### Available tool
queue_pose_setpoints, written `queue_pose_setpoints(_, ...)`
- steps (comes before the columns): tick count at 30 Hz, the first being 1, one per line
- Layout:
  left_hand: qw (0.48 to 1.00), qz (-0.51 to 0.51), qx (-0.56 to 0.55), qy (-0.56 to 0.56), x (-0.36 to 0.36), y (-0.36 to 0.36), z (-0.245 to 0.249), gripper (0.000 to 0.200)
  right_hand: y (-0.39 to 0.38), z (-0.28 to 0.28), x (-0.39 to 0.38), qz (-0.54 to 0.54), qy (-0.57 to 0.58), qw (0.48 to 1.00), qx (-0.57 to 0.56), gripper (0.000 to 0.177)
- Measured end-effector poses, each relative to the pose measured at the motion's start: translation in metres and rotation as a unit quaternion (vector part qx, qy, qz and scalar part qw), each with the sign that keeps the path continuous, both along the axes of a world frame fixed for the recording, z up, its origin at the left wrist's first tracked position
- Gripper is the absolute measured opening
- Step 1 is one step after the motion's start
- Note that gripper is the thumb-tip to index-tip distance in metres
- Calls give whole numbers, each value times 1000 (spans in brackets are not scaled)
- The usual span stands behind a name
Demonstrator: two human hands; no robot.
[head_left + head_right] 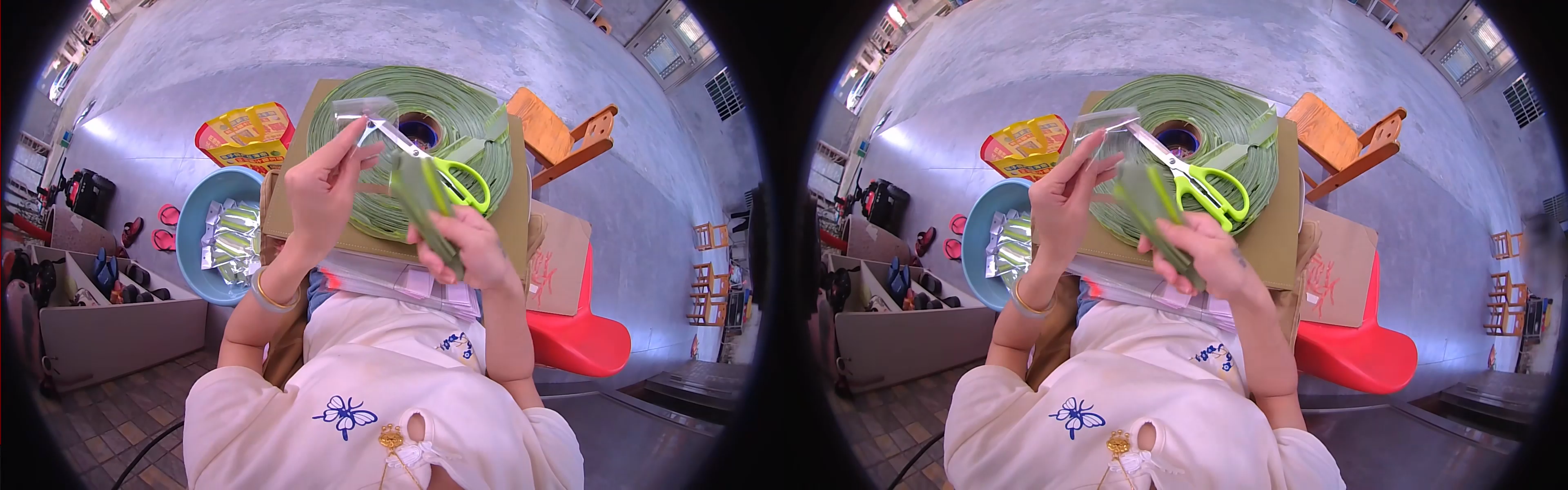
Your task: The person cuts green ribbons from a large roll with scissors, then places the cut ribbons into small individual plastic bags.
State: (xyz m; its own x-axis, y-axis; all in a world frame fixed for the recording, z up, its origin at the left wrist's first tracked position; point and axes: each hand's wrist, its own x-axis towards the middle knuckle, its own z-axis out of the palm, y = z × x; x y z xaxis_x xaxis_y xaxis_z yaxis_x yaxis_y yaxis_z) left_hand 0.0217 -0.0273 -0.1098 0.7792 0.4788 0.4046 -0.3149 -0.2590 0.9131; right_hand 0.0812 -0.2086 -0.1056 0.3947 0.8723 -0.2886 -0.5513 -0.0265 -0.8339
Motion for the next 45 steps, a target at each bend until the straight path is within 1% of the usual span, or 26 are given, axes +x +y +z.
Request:
queue_pose_setpoints(1,999,32,14,-12,2,-2,0,30,4,0,-4,28,-20,999,-25,31)
queue_pose_setpoints(4,994,46,87,45,0,-5,1,31,14,-5,-11,-2,-107,991,-85,29)
queue_pose_setpoints(7,980,71,185,-26,6,-6,-12,33,18,-11,-11,-23,-183,973,-137,27)
queue_pose_setpoints(10,927,111,350,-81,7,-11,-10,39,19,-14,-10,-55,-49,993,-89,27)
queue_pose_setpoints(11,927,101,353,-82,7,-13,-11,41,19,-15,-9,-67,12,997,-43,27)
queue_pose_setpoints(13,926,84,358,-84,5,-19,-16,46,18,-17,-8,-88,132,986,50,28)
queue_pose_setpoints(14,936,67,338,-68,4,-21,-18,50,19,-17,-9,-93,148,982,68,28)
queue_pose_setpoints(17,960,6,278,-28,3,-23,-19,58,19,-16,-9,-67,178,980,65,26)
queue_pose_setpoints(18,966,-21,258,-21,4,-20,-17,58,17,-21,-5,7,246,964,100,26)
queue_pose_setpoints(19,970,-49,237,-14,3,-17,-14,59,13,-28,2,82,312,937,133,25)
queue_pose_setpoints(20,962,-96,255,21,1,-12,-8,59,10,-33,8,156,374,899,165,25)
queue_pose_setpoints(22,935,-189,286,92,-5,-1,7,59,8,-37,12,97,362,909,183,24)
queue_pose_setpoints(23,937,-183,286,85,-4,1,7,56,8,-37,13,67,355,913,191,24)
queue_pose_setpoints(24,938,-178,287,77,-3,3,7,54,9,-33,13,0,275,951,141,23)
queue_pose_setpoints(25,939,-173,288,69,-2,4,7,51,12,-29,9,-23,186,978,87,23)
queue_pose_setpoints(26,939,-187,275,90,-2,5,5,50,17,-26,2,-47,94,994,33,23)
queue_pose_setpoints(27,938,-201,262,110,-2,6,1,49,20,-22,-4,-70,0,997,-22,23)
queue_pose_setpoints(28,936,-214,248,131,-2,5,-1,48,20,-17,-7,-41,22,999,-17,21)
queue_pose_setpoints(31,940,-217,251,80,-4,3,-4,45,22,-25,-6,-59,32,998,0,22)
queue_pose_setpoints(34,950,-181,250,33,-3,4,-5,48,24,-28,-4,-121,12,993,-2,22)
queue_pose_setpoints(37,940,-191,272,71,-5,6,-4,46,23,-25,-6,-92,-10,995,-23,21)
queue_pose_setpoints(40,924,-169,322,120,-8,8,0,39,26,-21,-10,-106,-47,993,-34,21)
queue_pose_setpoints(43,960,-160,227,25,-3,5,-5,28,22,-21,-2,-123,-11,992,-20,23)
queue_pose_setpoints(45,971,-139,186,50,-3,2,-8,22,19,-16,-1,-119,-25,992,-42,25)
